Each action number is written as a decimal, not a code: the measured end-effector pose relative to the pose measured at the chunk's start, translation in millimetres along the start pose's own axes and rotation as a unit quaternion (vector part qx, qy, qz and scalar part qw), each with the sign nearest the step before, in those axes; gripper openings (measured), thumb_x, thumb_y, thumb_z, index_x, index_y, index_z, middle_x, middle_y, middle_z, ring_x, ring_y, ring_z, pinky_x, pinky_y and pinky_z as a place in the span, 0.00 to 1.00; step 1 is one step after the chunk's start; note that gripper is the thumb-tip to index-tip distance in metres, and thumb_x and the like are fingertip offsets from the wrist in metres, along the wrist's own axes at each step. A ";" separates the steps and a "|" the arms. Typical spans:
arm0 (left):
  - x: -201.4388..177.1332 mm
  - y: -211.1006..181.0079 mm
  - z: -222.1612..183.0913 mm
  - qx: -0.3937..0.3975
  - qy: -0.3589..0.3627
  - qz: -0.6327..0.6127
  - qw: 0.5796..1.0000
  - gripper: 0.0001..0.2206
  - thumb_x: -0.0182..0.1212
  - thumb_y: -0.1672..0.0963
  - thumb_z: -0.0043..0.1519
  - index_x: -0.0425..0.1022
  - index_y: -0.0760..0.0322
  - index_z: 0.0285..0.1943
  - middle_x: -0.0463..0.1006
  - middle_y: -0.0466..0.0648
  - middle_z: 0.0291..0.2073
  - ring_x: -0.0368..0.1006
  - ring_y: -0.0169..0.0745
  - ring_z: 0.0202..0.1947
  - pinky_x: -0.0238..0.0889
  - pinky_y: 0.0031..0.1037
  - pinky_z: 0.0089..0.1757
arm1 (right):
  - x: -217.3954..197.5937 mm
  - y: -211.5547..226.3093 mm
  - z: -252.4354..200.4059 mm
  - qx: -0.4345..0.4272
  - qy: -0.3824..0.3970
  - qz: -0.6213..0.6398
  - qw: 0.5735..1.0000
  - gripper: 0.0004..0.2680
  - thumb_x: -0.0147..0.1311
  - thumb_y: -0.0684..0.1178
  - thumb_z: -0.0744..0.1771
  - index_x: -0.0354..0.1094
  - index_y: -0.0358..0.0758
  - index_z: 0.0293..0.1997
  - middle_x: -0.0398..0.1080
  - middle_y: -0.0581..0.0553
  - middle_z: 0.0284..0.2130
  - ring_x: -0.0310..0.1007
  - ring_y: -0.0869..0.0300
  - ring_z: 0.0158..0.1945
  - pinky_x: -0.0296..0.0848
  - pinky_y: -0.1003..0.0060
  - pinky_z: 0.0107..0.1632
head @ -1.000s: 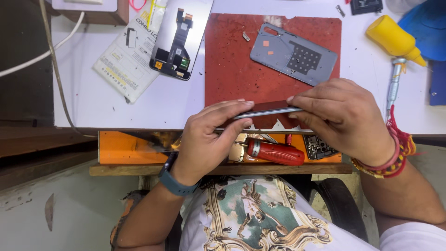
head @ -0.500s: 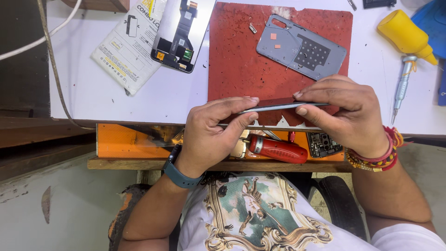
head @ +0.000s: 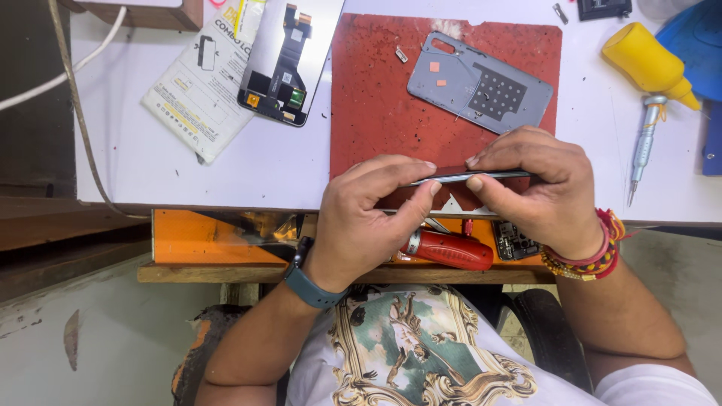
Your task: The person aligns and fits a mobile phone screen into its chassis and then uses a screwdriver to secure internal components with screws.
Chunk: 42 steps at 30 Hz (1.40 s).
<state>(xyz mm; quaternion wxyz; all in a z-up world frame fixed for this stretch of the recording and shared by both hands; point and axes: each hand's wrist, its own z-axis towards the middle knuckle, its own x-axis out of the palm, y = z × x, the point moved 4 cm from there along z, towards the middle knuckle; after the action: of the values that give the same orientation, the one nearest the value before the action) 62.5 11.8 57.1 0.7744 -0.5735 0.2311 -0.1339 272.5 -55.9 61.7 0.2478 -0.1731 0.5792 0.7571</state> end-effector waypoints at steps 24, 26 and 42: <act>29.9 49.5 -53.0 -0.141 -0.053 -0.420 0.895 0.08 0.57 0.60 0.72 0.74 0.74 0.54 0.81 0.50 0.43 0.76 0.31 0.44 0.72 0.24 0.48 | -20.4 -20.5 -29.1 0.083 -0.098 0.313 0.941 0.08 0.60 0.44 0.71 0.73 0.28 0.51 0.78 0.44 0.40 0.78 0.65 0.41 0.76 0.73 0.49; 34.2 44.3 -60.8 -0.162 0.007 -0.418 0.894 0.10 0.56 0.60 0.72 0.73 0.75 0.58 0.80 0.50 0.47 0.76 0.32 0.48 0.72 0.25 0.51 | -23.2 -13.3 -32.5 0.118 -0.080 0.268 0.953 0.07 0.60 0.42 0.71 0.74 0.26 0.48 0.78 0.43 0.38 0.76 0.65 0.40 0.74 0.73 0.47; -12.2 -32.3 -28.1 0.090 0.113 -0.199 0.969 0.16 0.64 0.63 0.70 0.72 0.62 0.66 0.78 0.48 0.61 0.77 0.39 0.63 0.67 0.29 0.64 | -28.5 77.9 -2.8 -0.213 -0.006 -0.067 0.975 0.08 0.58 0.43 0.65 0.71 0.23 0.41 0.75 0.33 0.32 0.80 0.48 0.36 0.80 0.57 0.41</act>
<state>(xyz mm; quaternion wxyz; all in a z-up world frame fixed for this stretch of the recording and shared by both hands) 39.5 -15.6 83.7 0.7496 -0.5171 0.1851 -0.3693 250.9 -79.7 138.2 0.2593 -0.2554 0.3900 0.8458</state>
